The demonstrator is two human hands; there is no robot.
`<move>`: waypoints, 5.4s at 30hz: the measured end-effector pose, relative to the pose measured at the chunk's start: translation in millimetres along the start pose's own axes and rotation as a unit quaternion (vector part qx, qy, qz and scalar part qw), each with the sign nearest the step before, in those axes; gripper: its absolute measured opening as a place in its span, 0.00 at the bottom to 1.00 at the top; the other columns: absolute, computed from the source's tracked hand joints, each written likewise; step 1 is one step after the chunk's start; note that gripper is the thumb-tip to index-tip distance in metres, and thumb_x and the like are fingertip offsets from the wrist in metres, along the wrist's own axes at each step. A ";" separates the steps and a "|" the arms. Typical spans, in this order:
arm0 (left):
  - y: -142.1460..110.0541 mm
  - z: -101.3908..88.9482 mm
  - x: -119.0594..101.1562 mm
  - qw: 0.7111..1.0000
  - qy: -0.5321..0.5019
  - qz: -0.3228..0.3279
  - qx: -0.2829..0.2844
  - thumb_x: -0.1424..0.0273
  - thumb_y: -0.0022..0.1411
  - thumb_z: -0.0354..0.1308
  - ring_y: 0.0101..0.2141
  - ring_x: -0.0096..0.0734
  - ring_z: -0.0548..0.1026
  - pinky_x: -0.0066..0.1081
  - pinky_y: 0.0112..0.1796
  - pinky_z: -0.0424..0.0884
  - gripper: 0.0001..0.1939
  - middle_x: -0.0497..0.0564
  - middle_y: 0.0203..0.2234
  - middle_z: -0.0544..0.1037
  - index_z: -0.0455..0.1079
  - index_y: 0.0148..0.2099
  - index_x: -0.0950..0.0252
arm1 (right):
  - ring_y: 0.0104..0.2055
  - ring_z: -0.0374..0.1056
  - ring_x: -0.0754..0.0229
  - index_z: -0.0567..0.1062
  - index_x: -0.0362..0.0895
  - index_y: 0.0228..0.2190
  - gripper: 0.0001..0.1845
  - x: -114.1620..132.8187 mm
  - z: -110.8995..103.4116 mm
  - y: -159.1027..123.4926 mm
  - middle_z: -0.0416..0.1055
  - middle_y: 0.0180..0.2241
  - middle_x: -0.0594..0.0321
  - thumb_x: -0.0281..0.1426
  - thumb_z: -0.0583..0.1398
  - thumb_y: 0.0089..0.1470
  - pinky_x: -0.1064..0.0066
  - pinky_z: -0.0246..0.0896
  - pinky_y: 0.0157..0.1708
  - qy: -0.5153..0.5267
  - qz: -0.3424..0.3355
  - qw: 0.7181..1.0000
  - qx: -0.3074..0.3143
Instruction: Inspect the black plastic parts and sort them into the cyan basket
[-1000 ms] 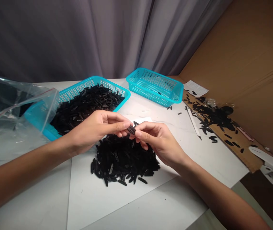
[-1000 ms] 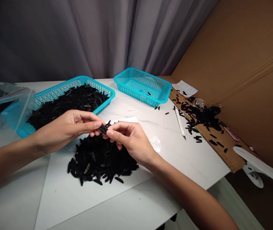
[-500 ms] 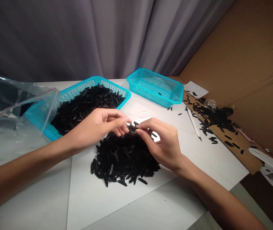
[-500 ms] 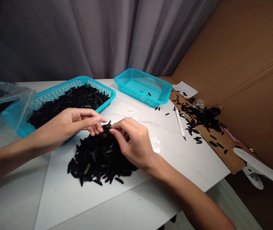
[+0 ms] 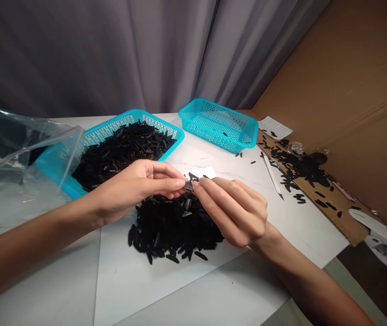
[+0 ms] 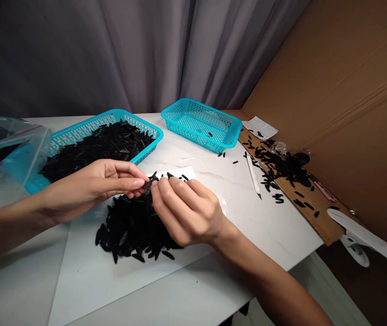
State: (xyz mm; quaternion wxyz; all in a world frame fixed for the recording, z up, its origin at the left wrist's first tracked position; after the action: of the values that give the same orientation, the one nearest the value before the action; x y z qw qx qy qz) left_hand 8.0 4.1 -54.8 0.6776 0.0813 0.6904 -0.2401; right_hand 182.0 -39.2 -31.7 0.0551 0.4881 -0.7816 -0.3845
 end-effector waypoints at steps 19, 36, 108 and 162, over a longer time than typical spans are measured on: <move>0.8 0.8 -1.2 0.996 0.042 0.068 -0.050 0.69 0.59 0.68 0.32 0.22 0.76 0.18 0.35 0.71 0.02 0.45 0.28 0.82 0.82 0.35 0.61 | 0.27 0.66 0.66 0.82 0.44 0.31 0.06 -21.4 48.0 -11.8 0.75 0.29 0.64 0.34 0.69 0.55 0.76 0.64 0.25 0.645 0.484 0.591 0.008; 0.5 -8.9 -9.8 0.992 0.102 0.045 -0.052 0.66 0.57 0.67 0.31 0.31 0.78 0.27 0.33 0.74 0.06 0.49 0.28 0.82 0.82 0.35 0.61 | 0.34 0.74 0.60 0.81 0.45 0.32 0.10 -17.5 54.8 -15.4 0.80 0.32 0.61 0.37 0.64 0.61 0.68 0.68 0.36 0.667 0.479 0.563 0.093; 2.9 -6.4 -3.6 0.984 0.153 0.059 -0.071 0.67 0.56 0.70 0.32 0.32 0.82 0.24 0.34 0.78 0.05 0.48 0.29 0.85 0.83 0.35 0.62 | 0.39 0.76 0.58 0.82 0.47 0.37 0.10 -34.3 43.7 -17.8 0.80 0.36 0.61 0.31 0.72 0.50 0.64 0.75 0.41 0.570 0.505 0.647 -0.032; 3.6 0.1 -1.0 0.991 0.070 0.077 -0.082 0.71 0.56 0.70 0.34 0.28 0.82 0.21 0.37 0.77 0.03 0.46 0.29 0.85 0.80 0.34 0.64 | 0.36 0.77 0.65 0.84 0.46 0.32 0.07 -22.0 53.0 -20.8 0.81 0.35 0.65 0.27 0.73 0.48 0.75 0.74 0.37 0.667 0.565 0.485 -0.034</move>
State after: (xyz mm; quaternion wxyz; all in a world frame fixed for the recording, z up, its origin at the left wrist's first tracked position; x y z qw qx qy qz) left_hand 9.7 7.4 -54.7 0.6486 0.0947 0.7451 -0.1231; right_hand 183.9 2.8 -76.0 0.7816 0.0498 -0.6049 0.1438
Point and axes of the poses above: each hand's wrist, its own y-axis towards the middle knuckle, its own z-axis out of the palm, x = y × z, the point moved 5 cm from there along y, towards the middle knuckle
